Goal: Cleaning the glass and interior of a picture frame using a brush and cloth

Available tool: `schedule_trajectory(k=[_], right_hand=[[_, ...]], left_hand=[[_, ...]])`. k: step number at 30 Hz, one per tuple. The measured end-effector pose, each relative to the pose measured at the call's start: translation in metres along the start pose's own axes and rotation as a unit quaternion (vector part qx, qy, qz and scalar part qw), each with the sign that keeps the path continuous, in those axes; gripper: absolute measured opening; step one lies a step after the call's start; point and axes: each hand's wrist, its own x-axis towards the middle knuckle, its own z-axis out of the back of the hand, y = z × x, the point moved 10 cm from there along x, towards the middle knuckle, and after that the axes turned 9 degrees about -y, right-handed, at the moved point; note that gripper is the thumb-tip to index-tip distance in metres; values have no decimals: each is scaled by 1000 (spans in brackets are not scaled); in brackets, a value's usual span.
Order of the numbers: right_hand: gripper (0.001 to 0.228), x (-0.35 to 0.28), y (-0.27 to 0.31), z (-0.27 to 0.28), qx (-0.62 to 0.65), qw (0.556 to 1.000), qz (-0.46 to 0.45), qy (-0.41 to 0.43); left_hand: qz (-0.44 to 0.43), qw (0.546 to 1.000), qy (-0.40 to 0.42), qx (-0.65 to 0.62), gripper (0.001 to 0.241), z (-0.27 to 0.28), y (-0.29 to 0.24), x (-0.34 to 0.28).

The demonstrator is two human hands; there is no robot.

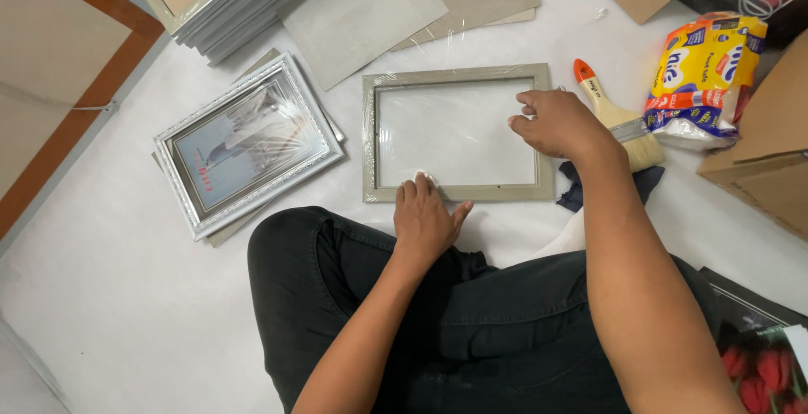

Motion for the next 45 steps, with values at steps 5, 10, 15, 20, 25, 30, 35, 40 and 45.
schedule_trajectory(k=[5, 10, 15, 20, 25, 30, 35, 40, 45], right_hand=[[64, 3, -1, -9, -4, 1000, 7, 6], [64, 5, -4, -13, -3, 1000, 10, 14], [65, 6, -5, -14, -8, 1000, 7, 18], [64, 7, -4, -17, -6, 1000, 7, 21], [63, 12, -7, -19, -12, 1000, 10, 20], [50, 18, -3, -30, -46, 998, 33, 28], [49, 19, -6, -34, -47, 998, 20, 47], [57, 23, -6, -13, -27, 999, 12, 26], [60, 18, 3, 2, 27, 1000, -4, -1]], left_hand=[[10, 1000, 10, 24, 98, 35, 17, 3], [65, 996, 16, 52, 105, 23, 44, 8], [92, 995, 20, 43, 106, 27, 54, 9], [85, 994, 41, 54, 106, 28, 61, 25], [79, 995, 43, 39, 104, 26, 64, 43], [70, 996, 48, 35, 111, 37, 59, 61], [67, 996, 44, 43, 110, 42, 59, 88], [58, 997, 9, 50, 115, 34, 67, 118], [48, 997, -28, 45, 118, 14, 72, 148]])
